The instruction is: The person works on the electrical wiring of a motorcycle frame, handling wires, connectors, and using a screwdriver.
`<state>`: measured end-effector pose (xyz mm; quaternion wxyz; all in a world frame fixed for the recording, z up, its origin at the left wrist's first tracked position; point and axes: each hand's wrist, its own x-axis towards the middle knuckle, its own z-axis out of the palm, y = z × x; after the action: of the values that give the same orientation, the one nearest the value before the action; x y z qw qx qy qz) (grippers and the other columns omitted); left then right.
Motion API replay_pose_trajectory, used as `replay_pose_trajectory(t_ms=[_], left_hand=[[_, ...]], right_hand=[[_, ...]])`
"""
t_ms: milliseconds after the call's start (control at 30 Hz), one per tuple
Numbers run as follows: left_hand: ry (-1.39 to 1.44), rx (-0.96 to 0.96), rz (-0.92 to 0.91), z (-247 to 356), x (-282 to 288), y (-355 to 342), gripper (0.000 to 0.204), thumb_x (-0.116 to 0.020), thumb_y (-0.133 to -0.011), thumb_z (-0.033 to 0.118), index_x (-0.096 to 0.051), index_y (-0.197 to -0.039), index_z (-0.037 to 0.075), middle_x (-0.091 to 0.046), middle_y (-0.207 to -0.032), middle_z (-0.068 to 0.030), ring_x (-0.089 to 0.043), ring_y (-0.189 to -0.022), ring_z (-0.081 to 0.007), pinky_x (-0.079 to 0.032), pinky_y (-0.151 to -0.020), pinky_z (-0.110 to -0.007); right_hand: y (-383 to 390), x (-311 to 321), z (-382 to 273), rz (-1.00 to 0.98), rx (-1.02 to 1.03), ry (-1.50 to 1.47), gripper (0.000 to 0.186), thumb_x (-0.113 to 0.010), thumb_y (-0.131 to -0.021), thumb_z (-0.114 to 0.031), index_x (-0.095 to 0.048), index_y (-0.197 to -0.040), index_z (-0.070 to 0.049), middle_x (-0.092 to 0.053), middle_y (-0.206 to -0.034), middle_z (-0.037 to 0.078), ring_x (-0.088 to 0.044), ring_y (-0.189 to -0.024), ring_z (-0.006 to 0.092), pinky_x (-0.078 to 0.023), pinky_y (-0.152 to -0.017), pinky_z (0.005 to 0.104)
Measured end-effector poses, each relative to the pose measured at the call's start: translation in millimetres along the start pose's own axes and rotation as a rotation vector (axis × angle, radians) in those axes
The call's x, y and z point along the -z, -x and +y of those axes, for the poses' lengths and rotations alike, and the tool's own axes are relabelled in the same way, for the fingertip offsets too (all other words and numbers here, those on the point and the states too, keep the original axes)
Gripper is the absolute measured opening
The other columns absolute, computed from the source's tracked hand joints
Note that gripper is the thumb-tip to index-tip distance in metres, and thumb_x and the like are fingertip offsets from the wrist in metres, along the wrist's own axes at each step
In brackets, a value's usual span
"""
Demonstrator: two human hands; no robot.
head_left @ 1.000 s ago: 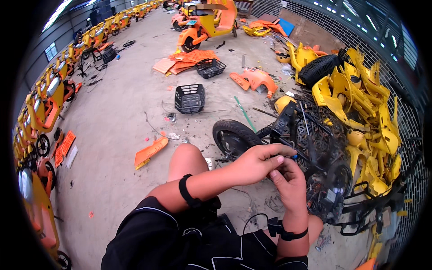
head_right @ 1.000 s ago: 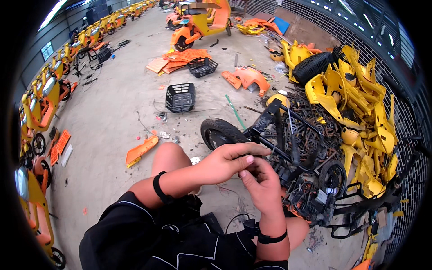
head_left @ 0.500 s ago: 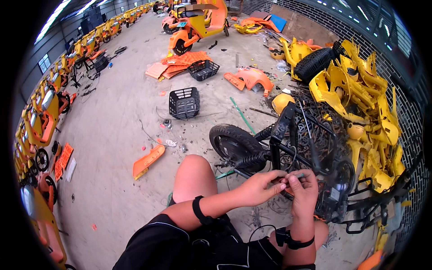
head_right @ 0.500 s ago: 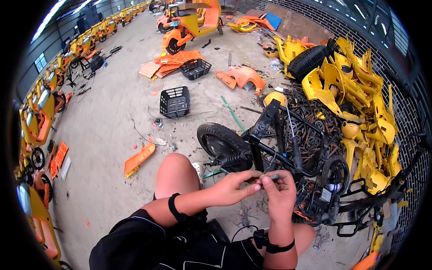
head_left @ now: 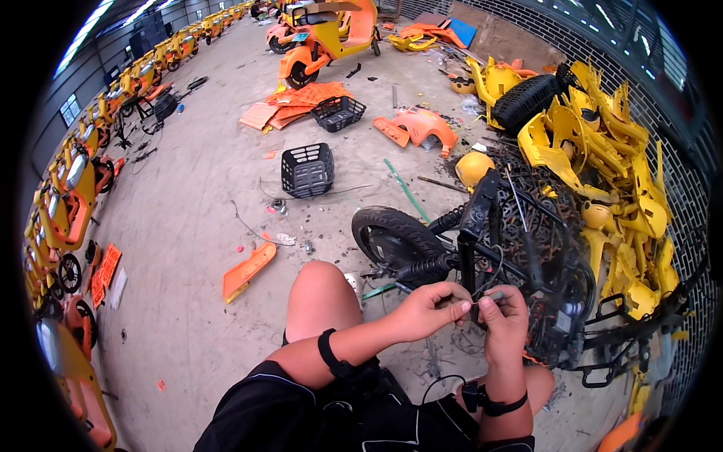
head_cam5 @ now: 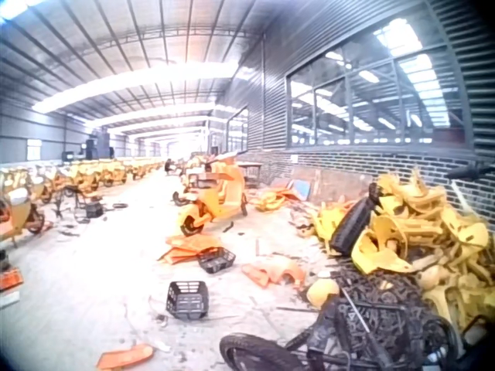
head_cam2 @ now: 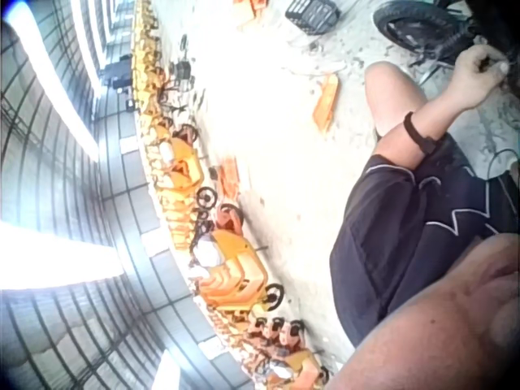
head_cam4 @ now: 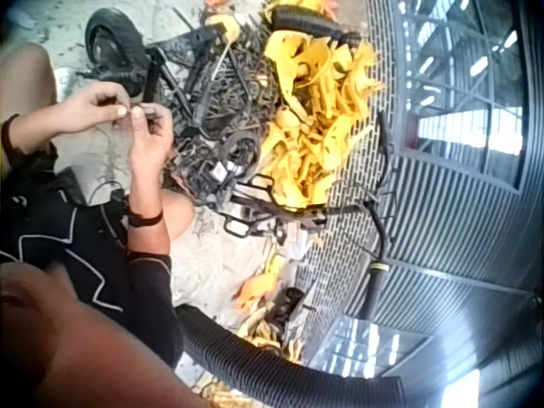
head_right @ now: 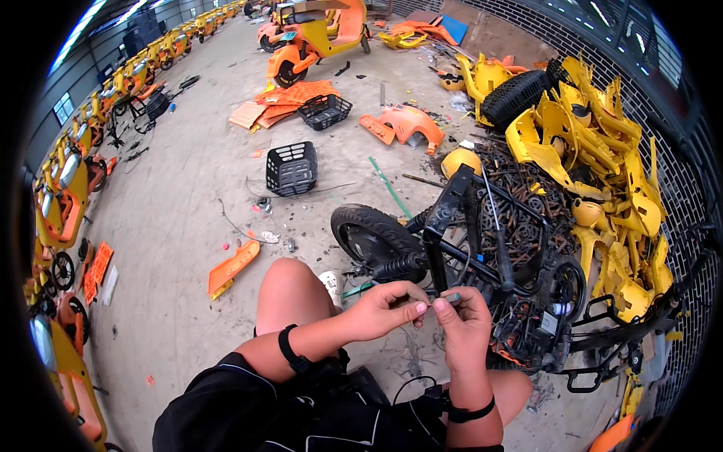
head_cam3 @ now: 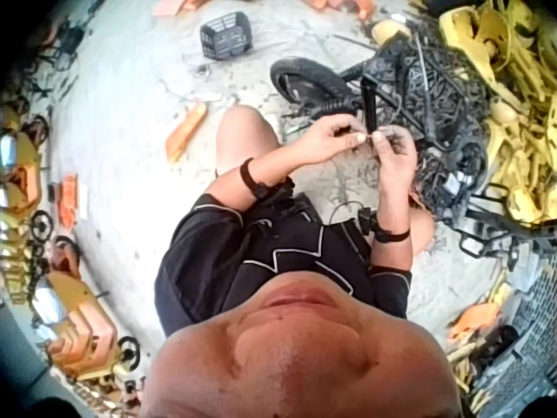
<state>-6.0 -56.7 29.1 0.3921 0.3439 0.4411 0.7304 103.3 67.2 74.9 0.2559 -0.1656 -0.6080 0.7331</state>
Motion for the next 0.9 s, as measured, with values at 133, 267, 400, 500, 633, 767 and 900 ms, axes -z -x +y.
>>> replay_pose_trajectory(t_ms=[133, 267, 400, 500, 633, 767, 900], left_hand=[[-0.017, 0.006, 0.022, 6.3, 5.6, 6.6, 0.018, -0.061, -0.095, 0.015, -0.059, -0.104, 0.0, -0.062, -0.087, -0.0029, -0.059, -0.081, -0.0105, -0.049, -0.073, -0.025], [-0.016, 0.049, 0.051, 8.6, 11.2, 9.7, 0.014, -0.063, -0.092, 0.011, -0.06, -0.102, 0.002, -0.061, -0.083, -0.0005, -0.057, -0.076, -0.0062, -0.048, -0.068, -0.023], [-0.057, 0.051, 0.049, 3.3, 20.1, 11.9, 0.015, -0.066, -0.091, 0.014, -0.06, -0.099, 0.003, -0.06, -0.082, 0.0015, -0.055, -0.075, -0.0044, -0.046, -0.066, -0.021], [-0.107, 0.015, 0.048, 4.0, 23.5, 11.7, 0.015, -0.067, -0.09, 0.015, -0.061, -0.097, 0.004, -0.06, -0.081, 0.0024, -0.054, -0.073, -0.0036, -0.044, -0.064, -0.021], [-0.127, 0.051, 0.009, 0.0, 27.3, 11.6, 0.016, -0.067, -0.09, 0.014, -0.062, -0.101, 0.003, -0.061, -0.085, 0.0002, -0.056, -0.076, -0.006, -0.047, -0.067, -0.022], [-0.054, 0.078, -0.006, 9.0, 25.1, 9.9, 0.019, -0.065, -0.091, 0.013, -0.063, -0.105, 0.001, -0.065, -0.091, -0.0036, -0.062, -0.081, -0.0099, -0.051, -0.071, -0.024], [-0.089, 0.133, 0.03, 14.3, 23.1, 7.0, 0.02, -0.064, -0.092, 0.012, -0.063, -0.106, -0.002, -0.066, -0.095, -0.0068, -0.064, -0.084, -0.0126, -0.053, -0.075, -0.027]], right_hand=[[-1.3, -6.4, 6.4, -0.066, 0.011, 0.043, 0.016, -0.069, -0.086, -0.004, -0.058, -0.097, -0.004, -0.059, -0.084, -0.001, -0.055, -0.075, 0.0059, -0.044, -0.065, 0.0195], [-2.1, -13.9, 12.3, -0.084, 0.045, 0.052, 0.016, -0.069, -0.086, -0.004, -0.059, -0.097, -0.003, -0.059, -0.086, 0.0, -0.057, -0.077, 0.0068, -0.046, -0.066, 0.0209], [-2.7, -18.2, 14.1, -0.133, 0.057, 0.117, 0.015, -0.071, -0.084, -0.003, -0.061, -0.096, -0.002, -0.059, -0.086, 0.001, -0.056, -0.076, 0.007, -0.046, -0.066, 0.0211], [-4.5, -18.6, 13.5, -0.141, 0.016, 0.065, 0.015, -0.071, -0.083, -0.003, -0.062, -0.095, -0.002, -0.059, -0.085, 0.001, -0.056, -0.075, 0.0068, -0.045, -0.065, 0.021], [-5.2, -14.1, 17.7, -0.137, -0.052, -0.01, 0.016, -0.071, -0.084, -0.005, -0.062, -0.097, -0.002, -0.06, -0.084, 0.0, -0.055, -0.074, 0.0066, -0.045, -0.065, 0.0206], [-5.7, -11.8, 13.2, -0.093, -0.055, 0.034, 0.016, -0.07, -0.085, -0.006, -0.062, -0.099, -0.003, -0.06, -0.085, -0.001, -0.055, -0.076, 0.0059, -0.044, -0.066, 0.0197], [-7.3, -9.1, 10.6, -0.053, -0.041, 0.049, 0.015, -0.069, -0.087, -0.007, -0.062, -0.1, -0.004, -0.061, -0.086, -0.001, -0.056, -0.077, 0.0053, -0.044, -0.067, 0.0192]])
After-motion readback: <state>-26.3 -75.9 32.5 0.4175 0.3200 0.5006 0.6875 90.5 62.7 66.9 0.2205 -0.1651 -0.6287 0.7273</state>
